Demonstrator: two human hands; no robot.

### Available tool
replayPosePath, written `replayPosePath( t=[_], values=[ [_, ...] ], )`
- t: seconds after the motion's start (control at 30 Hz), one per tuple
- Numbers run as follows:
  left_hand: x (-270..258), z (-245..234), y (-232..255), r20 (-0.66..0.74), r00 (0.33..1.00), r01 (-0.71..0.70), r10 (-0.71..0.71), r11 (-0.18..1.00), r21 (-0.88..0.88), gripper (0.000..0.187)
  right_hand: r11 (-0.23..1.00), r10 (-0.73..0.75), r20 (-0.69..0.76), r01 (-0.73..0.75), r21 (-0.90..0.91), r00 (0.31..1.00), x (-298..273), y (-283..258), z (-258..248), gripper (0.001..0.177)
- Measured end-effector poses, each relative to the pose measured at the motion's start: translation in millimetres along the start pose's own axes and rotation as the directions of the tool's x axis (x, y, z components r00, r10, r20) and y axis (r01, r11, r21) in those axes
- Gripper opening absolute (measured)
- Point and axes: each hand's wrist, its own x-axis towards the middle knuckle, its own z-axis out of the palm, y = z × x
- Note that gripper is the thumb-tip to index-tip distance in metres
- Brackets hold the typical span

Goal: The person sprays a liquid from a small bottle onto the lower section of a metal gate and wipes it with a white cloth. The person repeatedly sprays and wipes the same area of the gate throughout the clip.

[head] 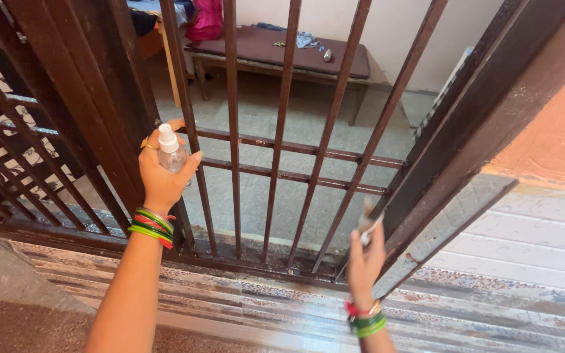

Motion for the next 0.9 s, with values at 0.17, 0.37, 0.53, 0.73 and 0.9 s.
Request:
replayPosePath(
  t=[0.17, 0.37, 0.53, 0.73, 0.9],
  values=[
    [1.2, -0.9, 2.0, 0.003, 0.998, 0.063, -0.063, 0.998, 0.015, 0.047, 0.991, -0.041, -0.081, 0.050, 0.120, 0.996, 55.8, -50.1, 8.3, 0.055],
    [2.9, -1.8, 2.1, 0.033, 0.990, 0.141, -0.139, 0.988, -0.070, 0.047, 0.970, 0.098, -0.172, -0.133, -0.203, 0.980, -1.6, -6.3, 18.0, 0.043],
    [4.1, -2.6, 4.4, 0.032, 0.993, 0.119, -0.117, 0.991, -0.058, 0.049, 0.778, 0.504, -0.197, -0.541, -0.320, 0.841, -92.3, 71.9, 14.8, 0.042],
    [9.9, -4.5, 15.2, 0.025, 0.994, 0.106, -0.105, 0.994, -0.012, 0.051, 0.899, 0.109, -0.368, -0.249, -0.359, 0.923, -169.6, 80.1, 25.5, 0.039],
    [12.2, -10.1, 20.8, 0.054, 0.998, 0.023, -0.023, 1.000, -0.001, 0.052, 0.981, -0.038, -0.213, -0.005, -0.196, 0.976, -92.3, 19.7, 64.3, 0.039]
  ],
)
